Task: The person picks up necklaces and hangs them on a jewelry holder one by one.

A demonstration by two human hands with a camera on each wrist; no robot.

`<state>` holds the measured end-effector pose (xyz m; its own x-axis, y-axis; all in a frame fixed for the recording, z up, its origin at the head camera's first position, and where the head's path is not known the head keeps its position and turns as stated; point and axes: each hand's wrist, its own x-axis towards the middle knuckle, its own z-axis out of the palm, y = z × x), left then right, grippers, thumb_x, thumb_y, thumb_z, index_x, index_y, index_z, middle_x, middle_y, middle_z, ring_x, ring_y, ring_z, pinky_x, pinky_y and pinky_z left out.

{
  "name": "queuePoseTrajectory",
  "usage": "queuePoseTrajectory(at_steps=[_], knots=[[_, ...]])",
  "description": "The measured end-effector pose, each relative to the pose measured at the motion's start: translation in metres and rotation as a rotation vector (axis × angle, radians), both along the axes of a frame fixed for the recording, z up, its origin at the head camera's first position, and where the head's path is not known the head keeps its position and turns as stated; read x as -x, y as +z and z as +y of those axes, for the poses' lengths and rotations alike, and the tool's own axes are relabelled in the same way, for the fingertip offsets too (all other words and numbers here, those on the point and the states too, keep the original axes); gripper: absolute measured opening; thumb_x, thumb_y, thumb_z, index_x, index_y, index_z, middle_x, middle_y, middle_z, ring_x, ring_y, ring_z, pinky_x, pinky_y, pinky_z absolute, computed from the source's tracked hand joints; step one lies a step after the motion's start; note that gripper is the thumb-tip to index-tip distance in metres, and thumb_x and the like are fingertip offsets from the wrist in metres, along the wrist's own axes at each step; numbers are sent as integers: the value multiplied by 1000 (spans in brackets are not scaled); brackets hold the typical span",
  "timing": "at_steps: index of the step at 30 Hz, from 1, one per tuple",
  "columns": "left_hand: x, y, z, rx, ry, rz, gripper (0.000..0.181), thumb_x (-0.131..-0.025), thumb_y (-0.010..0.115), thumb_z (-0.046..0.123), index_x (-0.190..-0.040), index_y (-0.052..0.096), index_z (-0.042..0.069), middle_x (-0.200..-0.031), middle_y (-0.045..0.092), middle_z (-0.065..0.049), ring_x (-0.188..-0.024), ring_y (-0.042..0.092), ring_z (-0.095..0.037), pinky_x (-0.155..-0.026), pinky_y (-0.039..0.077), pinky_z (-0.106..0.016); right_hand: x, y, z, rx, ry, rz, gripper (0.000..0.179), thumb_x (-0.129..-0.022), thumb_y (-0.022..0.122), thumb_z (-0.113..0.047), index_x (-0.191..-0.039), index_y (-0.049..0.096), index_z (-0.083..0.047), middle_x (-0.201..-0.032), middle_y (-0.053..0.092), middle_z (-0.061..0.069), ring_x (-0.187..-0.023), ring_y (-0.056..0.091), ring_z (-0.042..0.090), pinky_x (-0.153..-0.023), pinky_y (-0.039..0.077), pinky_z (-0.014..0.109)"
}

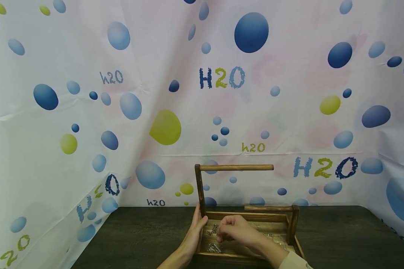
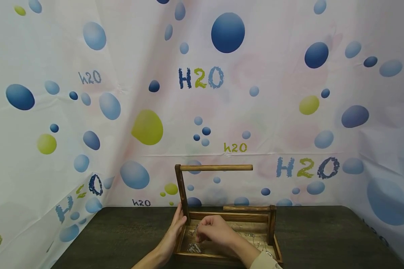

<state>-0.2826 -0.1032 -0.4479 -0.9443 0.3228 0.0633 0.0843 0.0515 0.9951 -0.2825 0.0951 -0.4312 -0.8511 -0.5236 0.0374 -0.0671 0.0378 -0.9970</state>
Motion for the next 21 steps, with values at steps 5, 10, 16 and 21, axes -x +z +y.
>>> queuePoseTrajectory(at_steps=[5, 10, 16, 21], knots=[[-2, -2, 0, 0, 4, -4, 85, -107, 35, 51, -159, -19, 11, -162, -25, -22, -147, -16, -48, -110, -6, -72, -6, 3, -6, 88, 1, -76, 12, -96, 58, -9, -93, 63, 2, -87, 72, 12, -60, 66, 14, -69, 59, 36], [-4, -2, 0, 2, 4, -3, 87, -106, 35, 52, -158, -20, 10, -162, -24, -23, -147, -9, -50, -109, -7, -74, -10, 11, -11, 92, -46, -98, 17, -97, 61, -16, -96, 64, 0, -95, 73, 13, -51, 61, 10, -60, 57, 30], [-2, -2, 0, -3, 0, -1, 86, -106, 35, 52, -159, -18, 10, -162, -26, -21, -147, -15, -48, -107, -9, -75, -13, 22, -15, 78, -68, -94, 17, -97, 61, -18, -97, 63, -1, -99, 73, 11, -52, 63, 10, -59, 56, 29], [-2, -1, 0, 3, 13, -10, 84, -107, 33, 52, -159, -17, 10, -162, -24, -22, -146, -20, -47, -107, -9, -75, -13, 31, -17, 88, -91, -58, 14, -98, 59, -14, -98, 63, 0, -102, 74, 12, -52, 64, 10, -60, 58, 32]])
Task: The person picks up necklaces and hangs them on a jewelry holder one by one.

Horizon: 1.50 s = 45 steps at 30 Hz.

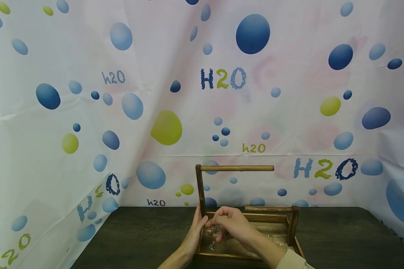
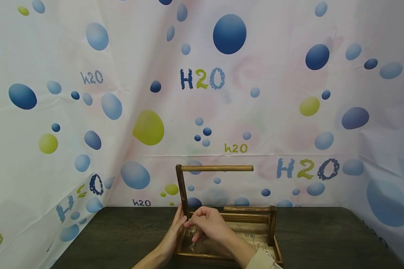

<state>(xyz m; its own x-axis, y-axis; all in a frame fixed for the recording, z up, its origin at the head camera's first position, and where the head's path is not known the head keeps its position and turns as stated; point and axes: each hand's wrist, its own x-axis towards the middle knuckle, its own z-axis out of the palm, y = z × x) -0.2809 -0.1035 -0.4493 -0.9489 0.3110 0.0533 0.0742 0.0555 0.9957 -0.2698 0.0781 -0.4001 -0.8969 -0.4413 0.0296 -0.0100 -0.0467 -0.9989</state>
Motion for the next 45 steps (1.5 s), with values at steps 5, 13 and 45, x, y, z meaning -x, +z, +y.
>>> queuePoseTrajectory(at_steps=[5, 13, 45], knots=[[2, -1, 0, 17, -12, 6, 78, -109, 28, 48, -159, -19, 10, -162, -23, -24, -147, -14, -50, -107, -5, -75, 2, 9, 2, 18, -26, 24, 13, -97, 61, -14, -98, 63, -1, -105, 74, 13, -54, 64, 13, -62, 59, 37], [6, -2, 2, 14, -18, 2, 80, -109, 30, 47, -158, -20, 9, -160, -28, -24, -144, -23, -50, -106, -9, -76, 4, 28, 8, 17, -31, 45, 17, -98, 64, -17, -105, 61, -1, -115, 72, 17, -55, 64, 13, -69, 60, 43], [5, -1, 4, 10, 30, 2, 84, -107, 37, 48, -159, -15, 7, -161, -23, -25, -145, -17, -51, -108, -6, -75, 24, 94, 9, 17, -106, 246, 15, -99, 63, -7, -109, 59, 3, -117, 72, 16, -55, 66, 14, -63, 59, 37]])
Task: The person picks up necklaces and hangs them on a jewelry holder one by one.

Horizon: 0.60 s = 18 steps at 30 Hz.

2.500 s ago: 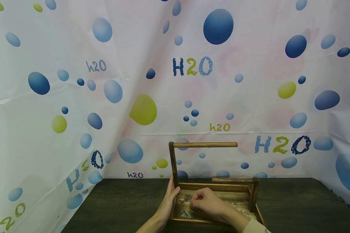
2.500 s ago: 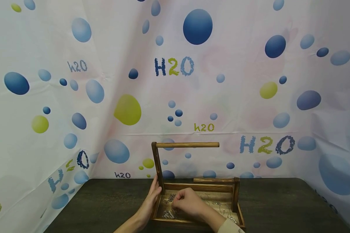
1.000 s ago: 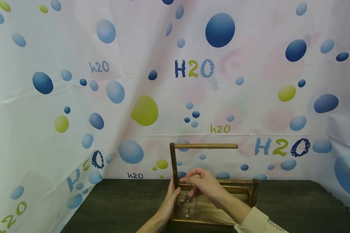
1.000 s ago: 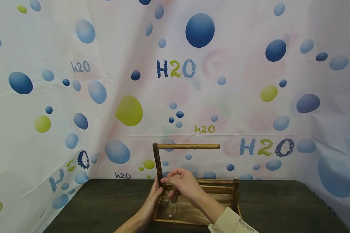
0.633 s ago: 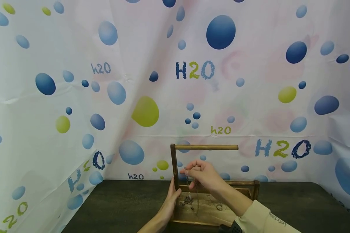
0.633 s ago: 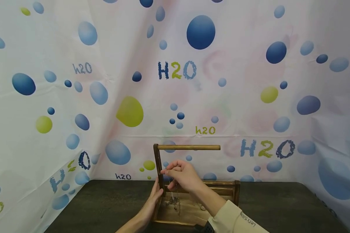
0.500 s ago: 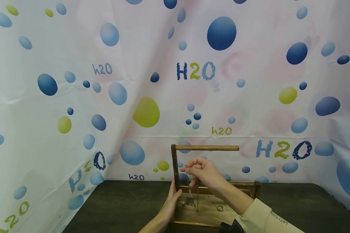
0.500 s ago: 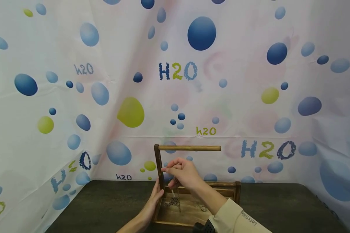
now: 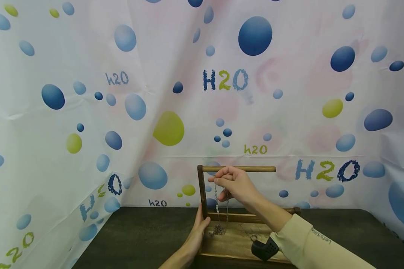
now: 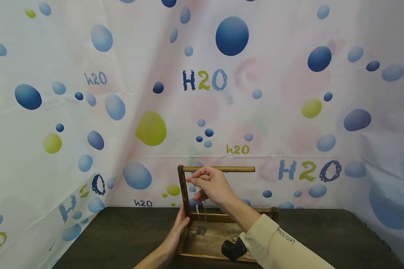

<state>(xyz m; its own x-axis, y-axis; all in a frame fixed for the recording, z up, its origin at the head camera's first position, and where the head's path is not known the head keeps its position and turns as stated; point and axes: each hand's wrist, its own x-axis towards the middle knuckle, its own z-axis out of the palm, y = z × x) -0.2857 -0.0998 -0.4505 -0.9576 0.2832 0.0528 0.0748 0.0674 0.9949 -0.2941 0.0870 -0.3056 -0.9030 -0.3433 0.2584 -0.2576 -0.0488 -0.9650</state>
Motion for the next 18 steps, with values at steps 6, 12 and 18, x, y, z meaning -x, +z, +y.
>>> queuePoseTrajectory(at_steps=[6, 12, 18], knots=[[1, 1, -1, 19, -2, -6, 84, -107, 35, 50, -160, -16, 9, -162, -23, -24, -146, -15, -51, -108, -5, -75, 3, 10, 1, 2, -26, 9, 15, -100, 62, -9, -110, 59, 2, -120, 71, 16, -56, 65, 16, -64, 59, 38], [0, 0, -1, 18, -12, -5, 84, -107, 35, 50, -159, -16, 9, -162, -24, -23, -146, -17, -50, -108, -7, -74, 5, 16, 2, 1, -31, 6, 16, -100, 61, -8, -111, 59, 3, -123, 69, 19, -55, 64, 16, -63, 59, 38], [0, 1, -1, 4, -11, -4, 84, -107, 36, 49, -159, -16, 9, -162, -24, -24, -146, -18, -49, -109, -6, -73, 7, 21, 1, 4, -30, 27, 13, -101, 60, -6, -110, 59, 3, -120, 70, 19, -54, 65, 15, -64, 59, 38]])
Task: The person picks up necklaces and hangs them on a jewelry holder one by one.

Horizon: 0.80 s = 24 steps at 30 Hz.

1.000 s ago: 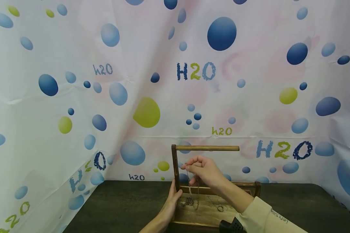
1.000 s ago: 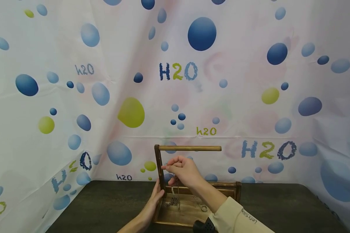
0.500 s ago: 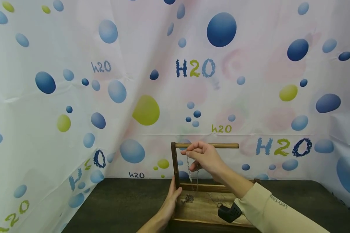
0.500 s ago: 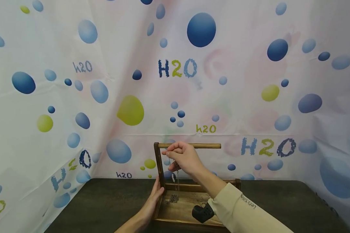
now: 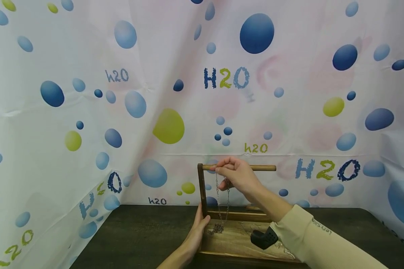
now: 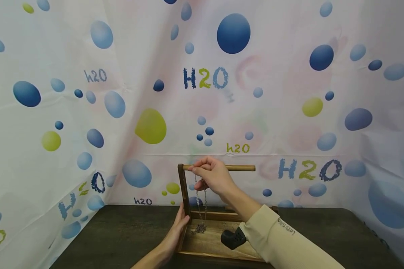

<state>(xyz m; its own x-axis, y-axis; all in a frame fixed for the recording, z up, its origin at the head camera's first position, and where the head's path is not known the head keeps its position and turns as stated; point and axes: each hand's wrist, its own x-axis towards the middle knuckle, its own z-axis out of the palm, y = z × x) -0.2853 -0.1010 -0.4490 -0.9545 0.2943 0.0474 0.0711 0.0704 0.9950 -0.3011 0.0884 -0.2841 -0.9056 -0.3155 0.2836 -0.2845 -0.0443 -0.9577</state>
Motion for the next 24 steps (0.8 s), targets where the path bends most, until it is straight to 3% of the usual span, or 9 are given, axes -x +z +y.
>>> queuePoseTrajectory(at_steps=[24], knots=[[-1, -1, -1, -1, -12, 8, 82, -108, 34, 48, -159, -17, 10, -162, -25, -22, -146, -18, -47, -110, -6, -72, 4, 18, 3, 20, 10, 31, 18, -100, 59, -6, -114, 56, 5, -124, 68, 20, -56, 65, 13, -66, 59, 37]])
